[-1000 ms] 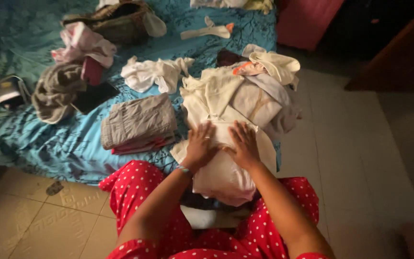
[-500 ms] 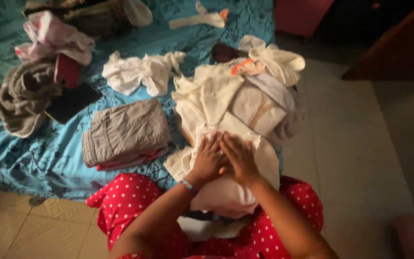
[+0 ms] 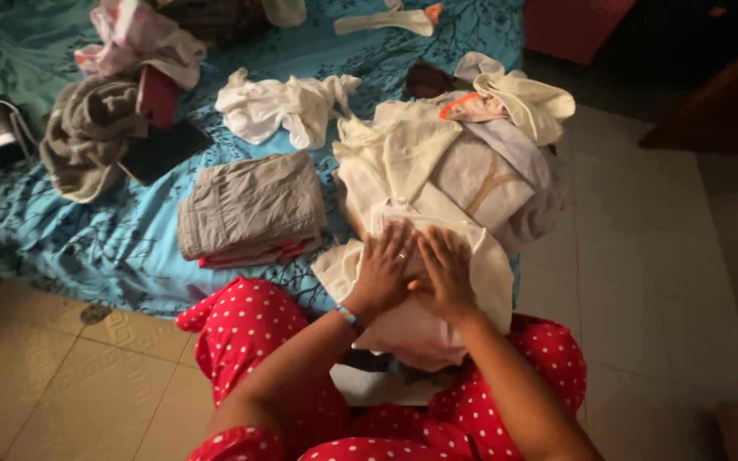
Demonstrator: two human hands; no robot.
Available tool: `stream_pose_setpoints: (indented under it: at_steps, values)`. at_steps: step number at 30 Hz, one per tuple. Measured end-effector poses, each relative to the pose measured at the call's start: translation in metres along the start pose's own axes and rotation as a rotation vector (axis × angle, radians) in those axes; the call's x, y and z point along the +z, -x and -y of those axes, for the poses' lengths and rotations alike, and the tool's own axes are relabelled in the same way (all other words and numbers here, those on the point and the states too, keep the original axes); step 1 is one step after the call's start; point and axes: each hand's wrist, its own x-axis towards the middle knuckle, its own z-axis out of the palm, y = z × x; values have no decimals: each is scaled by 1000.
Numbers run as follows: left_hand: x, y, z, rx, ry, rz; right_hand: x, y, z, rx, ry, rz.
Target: Folding small items of clothing on a bed.
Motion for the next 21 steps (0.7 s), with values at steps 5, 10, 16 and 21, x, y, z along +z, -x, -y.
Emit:
stream_pose_setpoints:
  at_steps: [5,10,16,21]
  values:
    - [-24,-7,19,-241,33,21,-11,-4,-13,97,119,-55]
    - [-17,4,10,-181,-25,-159,-11,5,0,133,105,-149]
    - [-7,3,-2,-6,-136,-3,-9,5,0,43,21,-44]
    - [-22,6,21,-307,-35,-96,-22,10,-16,178,149,-167]
